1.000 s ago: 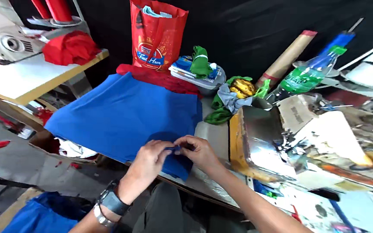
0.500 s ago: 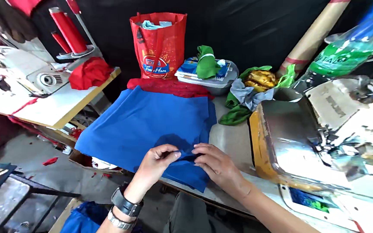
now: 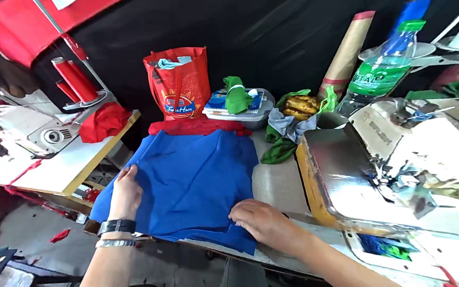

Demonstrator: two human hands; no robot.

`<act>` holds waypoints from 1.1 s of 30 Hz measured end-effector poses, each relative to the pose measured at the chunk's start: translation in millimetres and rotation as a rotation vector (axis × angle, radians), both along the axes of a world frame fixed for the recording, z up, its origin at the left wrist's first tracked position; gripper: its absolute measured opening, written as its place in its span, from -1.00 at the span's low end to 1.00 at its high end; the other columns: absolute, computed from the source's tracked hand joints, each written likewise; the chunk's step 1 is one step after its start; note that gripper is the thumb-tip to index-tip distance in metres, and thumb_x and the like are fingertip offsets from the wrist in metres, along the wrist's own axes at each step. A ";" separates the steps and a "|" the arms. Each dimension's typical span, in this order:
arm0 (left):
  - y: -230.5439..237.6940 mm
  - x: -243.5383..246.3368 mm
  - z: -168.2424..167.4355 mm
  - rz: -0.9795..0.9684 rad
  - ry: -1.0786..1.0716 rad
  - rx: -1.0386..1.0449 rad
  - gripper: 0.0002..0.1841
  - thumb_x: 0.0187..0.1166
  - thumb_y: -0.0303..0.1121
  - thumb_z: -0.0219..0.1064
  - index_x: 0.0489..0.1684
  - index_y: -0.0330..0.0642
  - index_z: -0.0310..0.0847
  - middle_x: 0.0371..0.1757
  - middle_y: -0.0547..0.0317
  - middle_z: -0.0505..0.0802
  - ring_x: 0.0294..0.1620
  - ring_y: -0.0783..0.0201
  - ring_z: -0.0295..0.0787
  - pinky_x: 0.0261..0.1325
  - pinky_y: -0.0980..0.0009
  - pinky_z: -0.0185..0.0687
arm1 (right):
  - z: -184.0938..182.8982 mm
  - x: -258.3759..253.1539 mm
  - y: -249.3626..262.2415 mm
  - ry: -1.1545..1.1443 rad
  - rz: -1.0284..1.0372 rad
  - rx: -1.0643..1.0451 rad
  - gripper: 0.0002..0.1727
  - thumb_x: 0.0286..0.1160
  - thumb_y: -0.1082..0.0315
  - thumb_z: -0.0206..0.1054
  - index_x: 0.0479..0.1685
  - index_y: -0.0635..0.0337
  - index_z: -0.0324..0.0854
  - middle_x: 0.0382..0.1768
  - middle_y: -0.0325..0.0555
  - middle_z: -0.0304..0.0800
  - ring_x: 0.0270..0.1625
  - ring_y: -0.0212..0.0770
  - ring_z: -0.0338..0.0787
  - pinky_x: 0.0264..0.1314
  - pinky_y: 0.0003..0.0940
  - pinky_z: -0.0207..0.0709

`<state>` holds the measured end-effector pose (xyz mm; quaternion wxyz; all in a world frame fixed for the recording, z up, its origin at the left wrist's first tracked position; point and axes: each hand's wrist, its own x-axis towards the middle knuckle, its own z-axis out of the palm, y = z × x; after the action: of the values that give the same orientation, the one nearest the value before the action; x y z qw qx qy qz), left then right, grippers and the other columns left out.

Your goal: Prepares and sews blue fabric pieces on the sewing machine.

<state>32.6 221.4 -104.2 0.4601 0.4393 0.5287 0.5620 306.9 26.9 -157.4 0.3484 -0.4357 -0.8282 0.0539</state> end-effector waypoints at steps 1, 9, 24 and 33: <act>1.6 -8.5 -1.5 0.005 -0.064 -0.008 -0.71 0.86 -0.26 0.02 0.37 -0.17 0.41 0.02 0.22 0.69 -0.07 0.46 0.67 0.00 0.39 0.63 | 12.7 -1.6 3.9 -0.002 -0.001 -0.112 -0.84 0.65 0.42 0.25 -0.17 0.27 0.74 -0.21 0.03 0.86 0.00 -0.02 0.87 0.20 -0.14 0.70; -9.3 -41.4 -4.5 -0.018 -0.248 -0.044 -0.74 0.89 -0.20 -0.07 0.27 -0.11 0.39 -0.14 0.23 0.74 -0.19 0.42 0.74 -0.14 0.41 0.70 | 54.4 -28.7 76.0 -0.183 -0.364 -0.352 -0.52 0.54 0.63 0.26 0.45 0.18 0.60 0.18 0.16 0.78 0.29 0.20 0.74 0.37 0.16 0.55; -34.4 0.7 13.6 -0.638 0.239 -0.290 -0.63 0.58 -0.26 0.46 0.27 -0.22 0.65 -0.03 0.08 0.89 -0.06 0.27 0.85 0.03 0.27 0.78 | 14.8 -75.3 130.9 -0.298 -0.425 -0.525 -0.24 0.77 -0.24 -0.01 0.83 0.00 0.23 0.88 -0.03 0.01 0.93 0.02 -0.14 0.90 0.15 -0.40; -81.3 -26.7 64.8 -0.258 0.786 0.371 -0.50 0.75 -0.35 0.18 0.70 -0.14 0.38 0.48 -0.09 0.71 0.39 0.02 0.71 0.42 -0.13 0.57 | 2.9 -68.1 129.4 -0.046 -0.415 -0.332 -0.34 0.69 -0.11 0.24 0.62 0.15 0.50 0.71 0.07 0.38 0.80 0.08 0.25 0.84 0.21 -0.09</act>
<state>6.0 140.2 -39.5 0.2040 0.7567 0.4945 0.3759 238.8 156.3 -154.5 0.2568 -0.6484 -0.7087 0.1062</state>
